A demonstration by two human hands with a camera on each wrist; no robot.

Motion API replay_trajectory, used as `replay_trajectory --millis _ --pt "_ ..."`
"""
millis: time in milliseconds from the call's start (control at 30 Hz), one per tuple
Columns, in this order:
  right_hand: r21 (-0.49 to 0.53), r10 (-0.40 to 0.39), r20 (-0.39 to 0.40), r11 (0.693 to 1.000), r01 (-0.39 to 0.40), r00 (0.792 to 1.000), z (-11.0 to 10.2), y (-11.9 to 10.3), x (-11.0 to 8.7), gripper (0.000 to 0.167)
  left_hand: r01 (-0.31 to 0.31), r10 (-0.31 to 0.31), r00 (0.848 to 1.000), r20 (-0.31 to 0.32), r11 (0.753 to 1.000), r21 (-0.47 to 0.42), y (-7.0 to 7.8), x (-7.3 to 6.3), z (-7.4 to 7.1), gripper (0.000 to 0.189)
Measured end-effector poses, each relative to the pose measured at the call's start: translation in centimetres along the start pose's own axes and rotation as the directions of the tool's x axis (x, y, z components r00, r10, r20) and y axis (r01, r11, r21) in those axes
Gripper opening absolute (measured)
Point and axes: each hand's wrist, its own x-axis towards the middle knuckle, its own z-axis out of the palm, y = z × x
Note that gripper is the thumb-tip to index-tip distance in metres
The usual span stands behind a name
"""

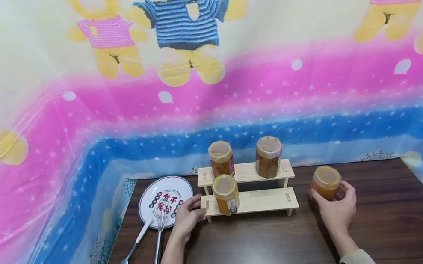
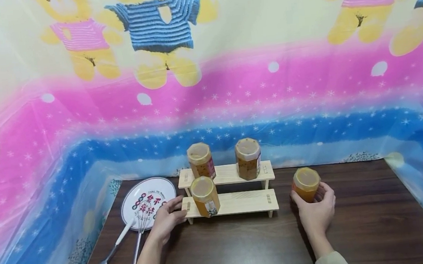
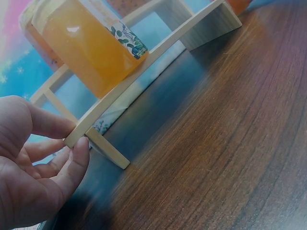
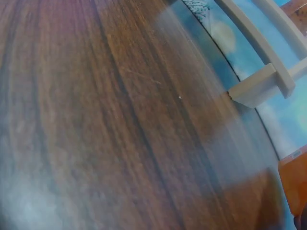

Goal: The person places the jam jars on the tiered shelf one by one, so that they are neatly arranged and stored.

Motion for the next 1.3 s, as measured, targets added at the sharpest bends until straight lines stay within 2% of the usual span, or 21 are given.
replay_trajectory --millis 333,533,833,1300 --pt "-0.022 -0.038 0.065 0.999 0.040 0.997 -1.3 -1.6 -0.2 0.085 -0.002 0.002 1.000 -0.003 1.000 -0.005 -0.1 0.0 -0.1 0.062" --pt "-0.037 -0.049 0.128 0.998 0.055 0.991 -1.7 -2.6 -0.5 0.087 -0.006 0.006 1.000 -0.002 1.000 -0.003 -0.1 -0.1 -0.2 0.062" --pt "-0.045 -0.083 0.176 0.995 0.092 0.981 -2.3 -3.6 -0.9 0.087 -0.012 0.012 1.000 0.006 1.000 -0.008 -0.2 0.1 -0.3 0.061" --pt "0.045 -0.159 0.275 0.987 0.153 0.948 -2.1 -4.8 -2.2 0.088 -0.033 0.033 0.999 0.009 0.999 -0.018 -0.3 0.0 -0.1 0.060"
